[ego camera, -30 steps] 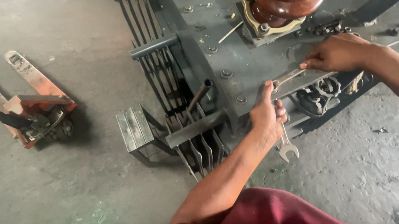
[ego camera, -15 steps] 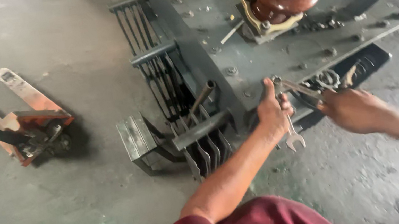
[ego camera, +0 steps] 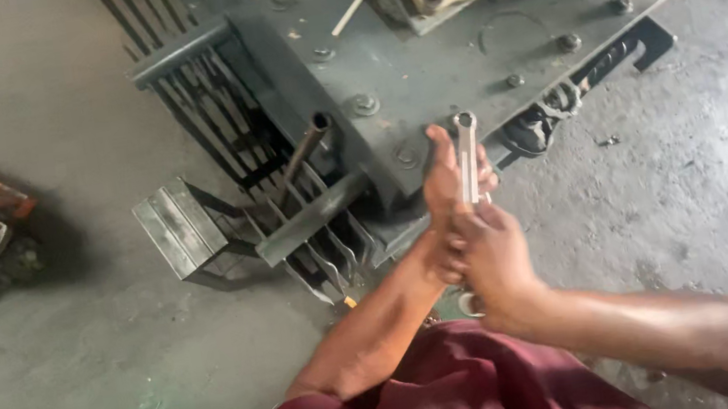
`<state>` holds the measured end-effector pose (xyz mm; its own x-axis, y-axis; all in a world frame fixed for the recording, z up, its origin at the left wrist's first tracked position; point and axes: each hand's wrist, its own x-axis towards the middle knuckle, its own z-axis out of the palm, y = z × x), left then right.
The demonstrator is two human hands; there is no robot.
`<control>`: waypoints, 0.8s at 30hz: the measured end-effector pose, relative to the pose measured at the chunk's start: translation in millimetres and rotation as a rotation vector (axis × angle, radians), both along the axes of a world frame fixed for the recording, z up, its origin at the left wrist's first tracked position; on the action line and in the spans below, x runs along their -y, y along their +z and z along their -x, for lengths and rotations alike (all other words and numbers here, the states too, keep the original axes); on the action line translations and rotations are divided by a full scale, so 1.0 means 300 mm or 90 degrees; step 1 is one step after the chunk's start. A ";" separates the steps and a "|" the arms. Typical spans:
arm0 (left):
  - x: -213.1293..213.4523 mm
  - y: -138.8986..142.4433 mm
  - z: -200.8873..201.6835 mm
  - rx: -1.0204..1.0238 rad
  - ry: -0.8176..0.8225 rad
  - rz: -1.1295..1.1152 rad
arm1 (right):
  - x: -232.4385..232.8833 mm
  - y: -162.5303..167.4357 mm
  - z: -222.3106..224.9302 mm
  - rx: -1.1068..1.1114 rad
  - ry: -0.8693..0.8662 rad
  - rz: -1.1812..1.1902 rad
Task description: The person uses two wrenches to tighten bolts on the top surface of a large metal electrical transformer. The person systematically moves between different bolt locations on the transformer's top plate.
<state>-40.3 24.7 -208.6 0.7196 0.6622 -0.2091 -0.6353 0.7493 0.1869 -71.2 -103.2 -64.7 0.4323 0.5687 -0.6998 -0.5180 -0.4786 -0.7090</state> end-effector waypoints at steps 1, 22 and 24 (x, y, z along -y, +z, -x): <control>-0.009 -0.012 0.003 -0.023 0.010 -0.008 | 0.005 -0.006 0.022 -0.038 0.010 -0.089; 0.090 0.174 0.056 -0.120 0.149 -0.093 | -0.388 0.148 -0.835 0.989 0.932 0.084; 0.087 0.181 0.052 -0.143 0.153 -0.040 | -0.441 0.157 -0.853 1.079 0.960 0.004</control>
